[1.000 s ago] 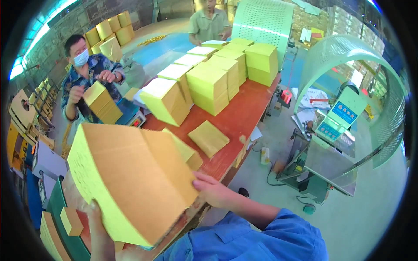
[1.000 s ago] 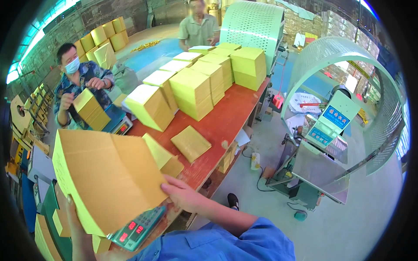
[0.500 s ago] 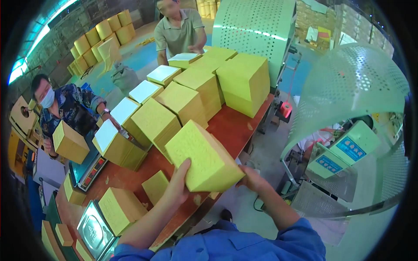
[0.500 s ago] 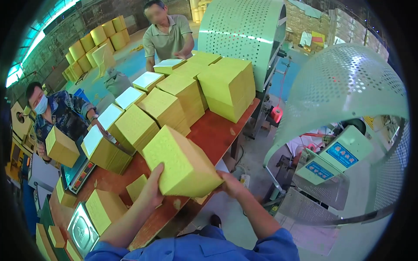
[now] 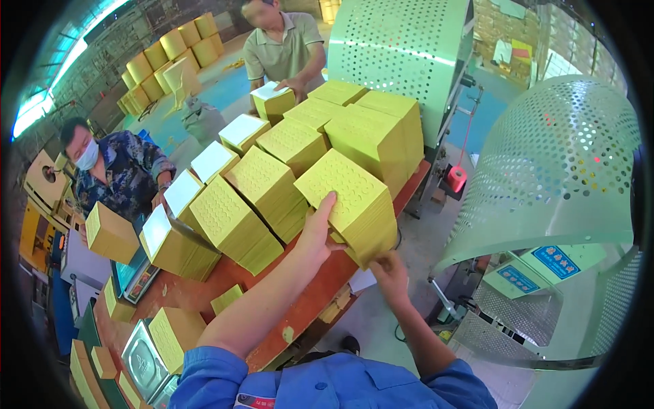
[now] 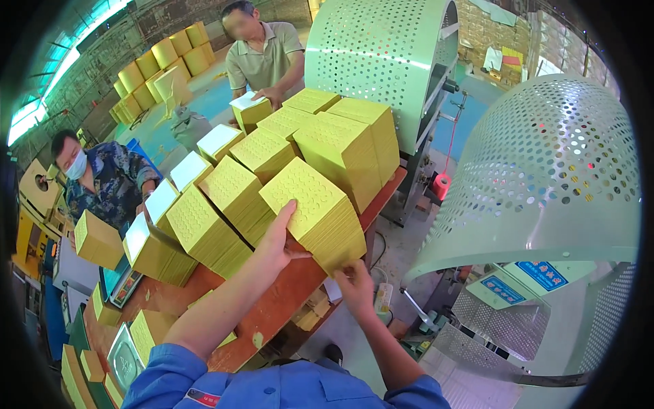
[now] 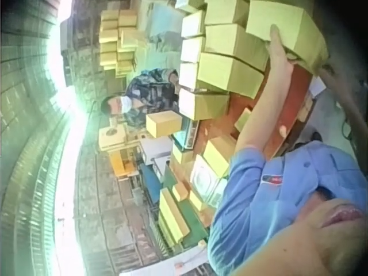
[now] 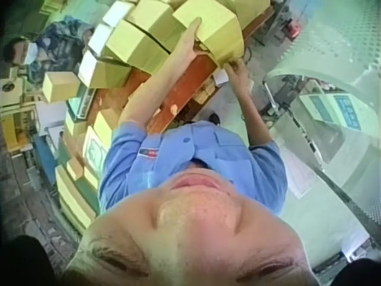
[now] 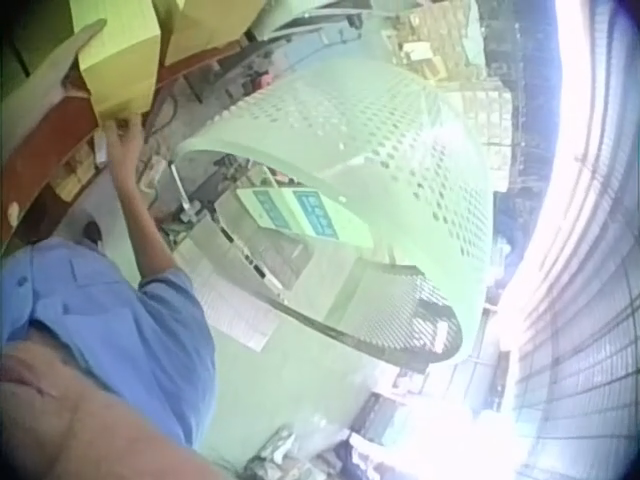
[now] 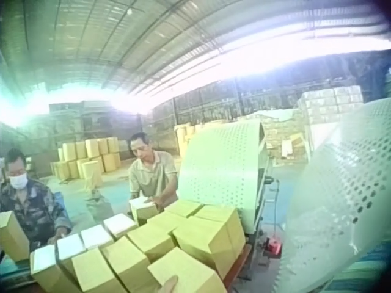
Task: The recorder is weighing stacks of yellow paper on an industrial scale and placing them onto a conveyor belt or storage area in a paper mill.
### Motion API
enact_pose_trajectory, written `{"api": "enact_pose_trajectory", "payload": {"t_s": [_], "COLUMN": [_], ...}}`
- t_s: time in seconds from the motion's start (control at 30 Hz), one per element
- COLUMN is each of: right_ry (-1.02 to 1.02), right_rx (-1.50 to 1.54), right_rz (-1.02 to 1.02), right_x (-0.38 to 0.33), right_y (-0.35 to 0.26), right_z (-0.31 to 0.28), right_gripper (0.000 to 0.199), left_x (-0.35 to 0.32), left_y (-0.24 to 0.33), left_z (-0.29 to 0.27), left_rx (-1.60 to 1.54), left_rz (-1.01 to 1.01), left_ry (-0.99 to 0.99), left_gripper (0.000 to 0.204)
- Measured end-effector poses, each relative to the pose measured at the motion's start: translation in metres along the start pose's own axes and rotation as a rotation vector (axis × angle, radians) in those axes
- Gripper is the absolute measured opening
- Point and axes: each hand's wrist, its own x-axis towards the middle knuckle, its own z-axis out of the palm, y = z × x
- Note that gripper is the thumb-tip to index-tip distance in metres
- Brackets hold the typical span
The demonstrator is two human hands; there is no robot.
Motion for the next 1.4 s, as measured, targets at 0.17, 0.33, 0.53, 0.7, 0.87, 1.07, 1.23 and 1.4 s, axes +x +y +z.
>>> {"api": "enact_pose_trajectory", "payload": {"t_s": [0.17,0.33,0.53,0.7,0.87,1.07,1.23,1.4], "right_ry": [0.005,-0.018,-0.019,-0.105,-0.454,-1.071,-1.601,-1.952], "right_rx": [0.021,-0.039,0.019,0.178,0.153,0.252,0.135,0.014], "right_rz": [-0.101,-0.064,-0.128,-0.035,0.196,0.42,0.507,0.59], "right_x": [0.044,0.079,0.09,0.048,-0.051,-0.159,-0.247,-0.375], "right_y": [0.014,0.012,0.018,0.018,0.0,-0.031,-0.036,-0.012], "right_z": [0.027,0.038,0.046,0.028,0.048,0.117,0.206,0.273], "right_gripper": [0.022,0.026,0.024,0.018,0.011,0.018,0.019,0.023], "left_x": [0.029,0.064,0.068,-0.027,-0.163,-0.304,-0.403,-0.543], "left_y": [0.01,0.024,0.03,-0.008,-0.068,-0.117,-0.144,-0.206], "left_z": [0.015,0.012,0.008,-0.011,-0.131,-0.237,-0.277,-0.365], "left_rx": [0.08,0.049,0.06,0.012,0.049,-0.035,-0.137,-0.264], "left_rz": [0.032,0.075,0.052,0.049,-0.267,-0.027,0.162,0.389], "left_ry": [0.152,0.14,0.146,-0.114,-0.488,-0.244,0.133,0.506], "left_gripper": [0.075,0.093,0.092,0.095,0.065,0.045,0.04,0.038]}}
